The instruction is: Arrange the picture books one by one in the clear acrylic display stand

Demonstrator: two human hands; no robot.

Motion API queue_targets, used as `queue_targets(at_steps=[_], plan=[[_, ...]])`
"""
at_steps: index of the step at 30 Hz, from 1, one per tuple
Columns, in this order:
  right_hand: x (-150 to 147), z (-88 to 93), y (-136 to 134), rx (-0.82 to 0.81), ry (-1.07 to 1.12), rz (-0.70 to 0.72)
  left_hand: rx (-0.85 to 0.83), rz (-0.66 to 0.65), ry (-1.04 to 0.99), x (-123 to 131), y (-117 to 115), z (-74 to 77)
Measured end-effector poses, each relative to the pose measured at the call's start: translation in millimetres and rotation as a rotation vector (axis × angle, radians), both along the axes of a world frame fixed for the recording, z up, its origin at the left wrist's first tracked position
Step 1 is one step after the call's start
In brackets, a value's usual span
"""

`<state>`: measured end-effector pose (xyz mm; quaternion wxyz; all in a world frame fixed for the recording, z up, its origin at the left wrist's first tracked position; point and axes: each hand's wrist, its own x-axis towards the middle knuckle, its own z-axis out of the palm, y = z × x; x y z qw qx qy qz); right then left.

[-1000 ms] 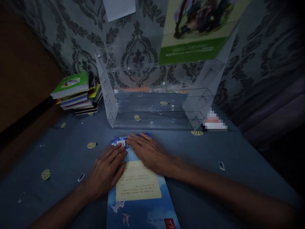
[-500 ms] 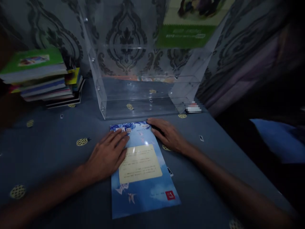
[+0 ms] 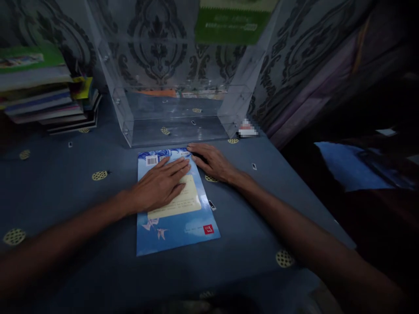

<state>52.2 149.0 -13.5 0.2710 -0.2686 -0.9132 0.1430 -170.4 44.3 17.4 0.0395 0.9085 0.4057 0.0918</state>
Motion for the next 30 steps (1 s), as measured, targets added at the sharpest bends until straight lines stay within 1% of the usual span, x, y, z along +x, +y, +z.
queue_targets(at_steps=[4, 9, 11, 13, 17, 19, 22, 26, 30], plan=[[-2.6, -4.0, 2.2, 0.035, -0.013, -0.008, -0.016, -0.092, 0.016, 22.4, -27.6, 4.6], [-5.7, -0.8, 0.7, 0.047, -0.049, -0.017, -0.053, -0.206, 0.042, 38.7, -78.2, 9.7], [-6.0, 1.4, -1.2, 0.039, -0.07, -0.028, -0.048, -0.205, 0.039, 43.7, -95.9, 10.5], [-6.2, 3.8, -4.3, 0.024, -0.1, -0.05, -0.036, -0.184, 0.028, 47.6, -107.9, 11.0], [-5.4, 8.3, -18.3, 0.01, -0.146, -0.096, -0.007, -0.15, -0.024, 49.2, -116.9, 12.8], [-3.2, 9.7, -31.3, 0.028, -0.147, -0.107, 0.007, -0.137, -0.056, 46.0, -119.8, 13.4], [4.2, 10.4, -57.8, 0.037, -0.165, -0.107, 0.035, -0.091, -0.059, 35.6, -128.4, 12.8], [19.6, 12.6, -100.2, 0.019, -0.21, -0.067, 0.079, -0.049, -0.036, 13.3, -144.0, 10.9], [30.0, 19.2, -148.7, 0.037, -0.231, -0.033, 0.151, -0.025, -0.003, -7.1, -158.9, 8.0]])
